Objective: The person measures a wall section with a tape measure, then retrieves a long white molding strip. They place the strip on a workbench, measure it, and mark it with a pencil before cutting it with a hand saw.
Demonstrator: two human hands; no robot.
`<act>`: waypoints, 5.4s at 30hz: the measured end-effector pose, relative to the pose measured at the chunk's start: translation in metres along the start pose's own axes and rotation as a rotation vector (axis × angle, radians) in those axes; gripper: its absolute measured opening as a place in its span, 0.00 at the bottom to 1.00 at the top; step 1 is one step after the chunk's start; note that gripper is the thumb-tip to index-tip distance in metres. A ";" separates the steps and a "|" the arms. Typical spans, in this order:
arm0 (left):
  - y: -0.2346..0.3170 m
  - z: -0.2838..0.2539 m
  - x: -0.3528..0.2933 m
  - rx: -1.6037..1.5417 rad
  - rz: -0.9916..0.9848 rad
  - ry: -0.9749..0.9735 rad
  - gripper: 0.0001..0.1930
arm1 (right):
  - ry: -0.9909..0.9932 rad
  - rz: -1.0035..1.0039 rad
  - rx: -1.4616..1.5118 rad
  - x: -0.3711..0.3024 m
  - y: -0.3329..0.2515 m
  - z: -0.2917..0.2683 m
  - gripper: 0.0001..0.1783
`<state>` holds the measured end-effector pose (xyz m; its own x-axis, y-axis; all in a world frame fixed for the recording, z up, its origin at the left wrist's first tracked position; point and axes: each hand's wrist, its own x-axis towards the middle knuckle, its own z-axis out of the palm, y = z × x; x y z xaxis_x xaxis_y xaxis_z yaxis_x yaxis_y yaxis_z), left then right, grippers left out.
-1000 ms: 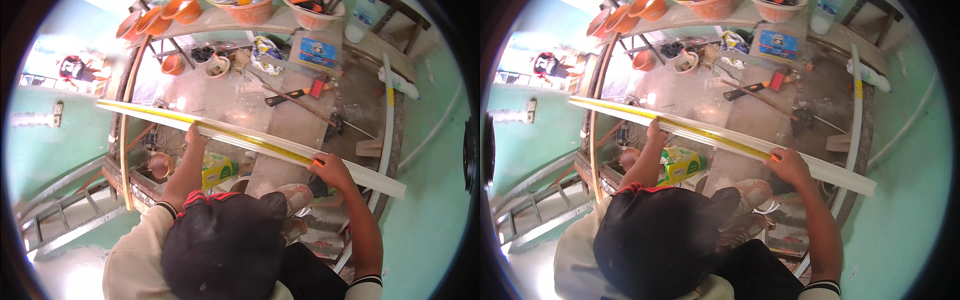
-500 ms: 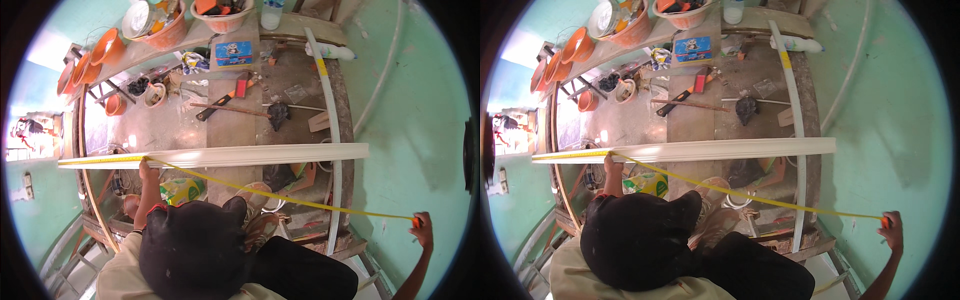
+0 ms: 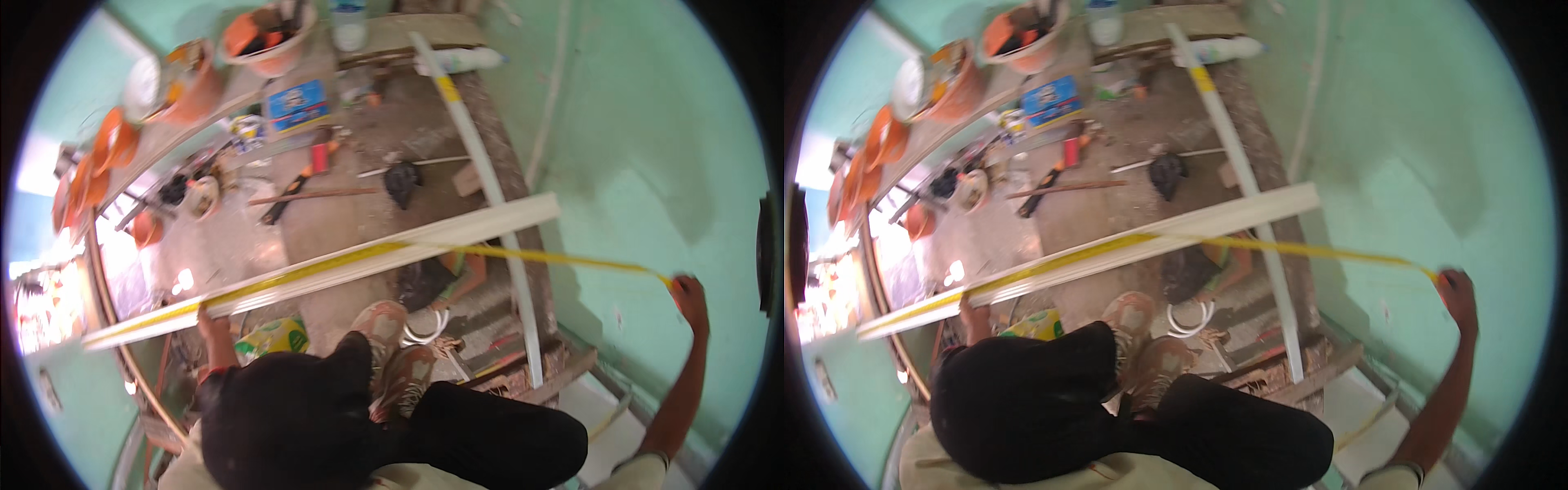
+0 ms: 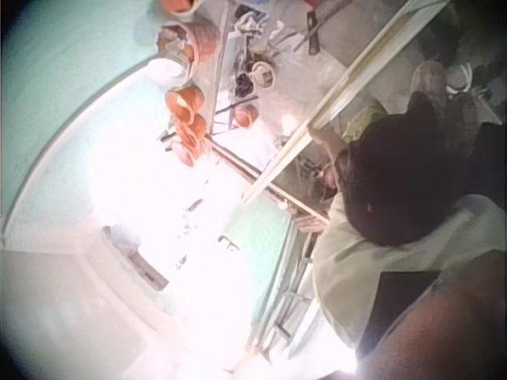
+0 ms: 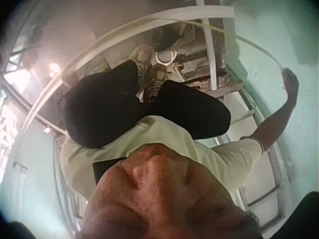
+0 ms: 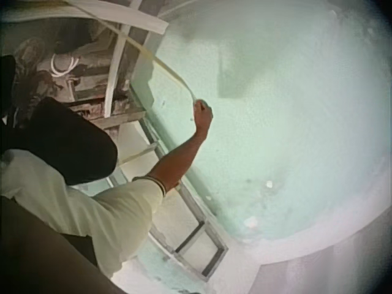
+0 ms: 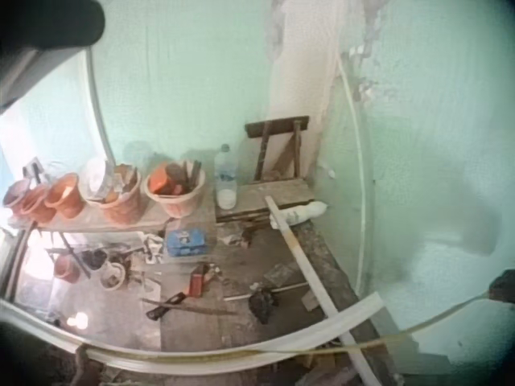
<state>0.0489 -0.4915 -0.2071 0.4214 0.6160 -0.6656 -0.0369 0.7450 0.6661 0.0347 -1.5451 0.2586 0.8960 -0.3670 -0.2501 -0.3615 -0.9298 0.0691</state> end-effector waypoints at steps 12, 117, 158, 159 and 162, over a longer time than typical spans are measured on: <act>0.017 0.005 0.006 0.096 -0.057 0.039 0.17 | -0.084 0.360 -0.189 0.105 -0.125 0.124 0.20; 0.023 0.012 0.002 0.187 0.034 0.155 0.17 | -0.106 0.386 -0.149 0.129 -0.135 0.178 0.19; 0.023 0.012 0.010 0.166 0.005 0.075 0.18 | -0.060 0.362 -0.146 0.132 -0.131 0.183 0.20; 0.022 0.012 0.010 0.167 0.012 0.073 0.18 | -0.063 0.362 -0.144 0.131 -0.131 0.182 0.20; 0.027 0.008 0.014 0.156 0.032 0.061 0.18 | -0.071 0.363 -0.135 0.133 -0.134 0.181 0.20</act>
<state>0.0610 -0.4652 -0.1958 0.3659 0.6571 -0.6591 0.0937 0.6786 0.7285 0.1557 -1.4643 0.0409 0.6944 -0.6740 -0.2519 -0.6100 -0.7371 0.2907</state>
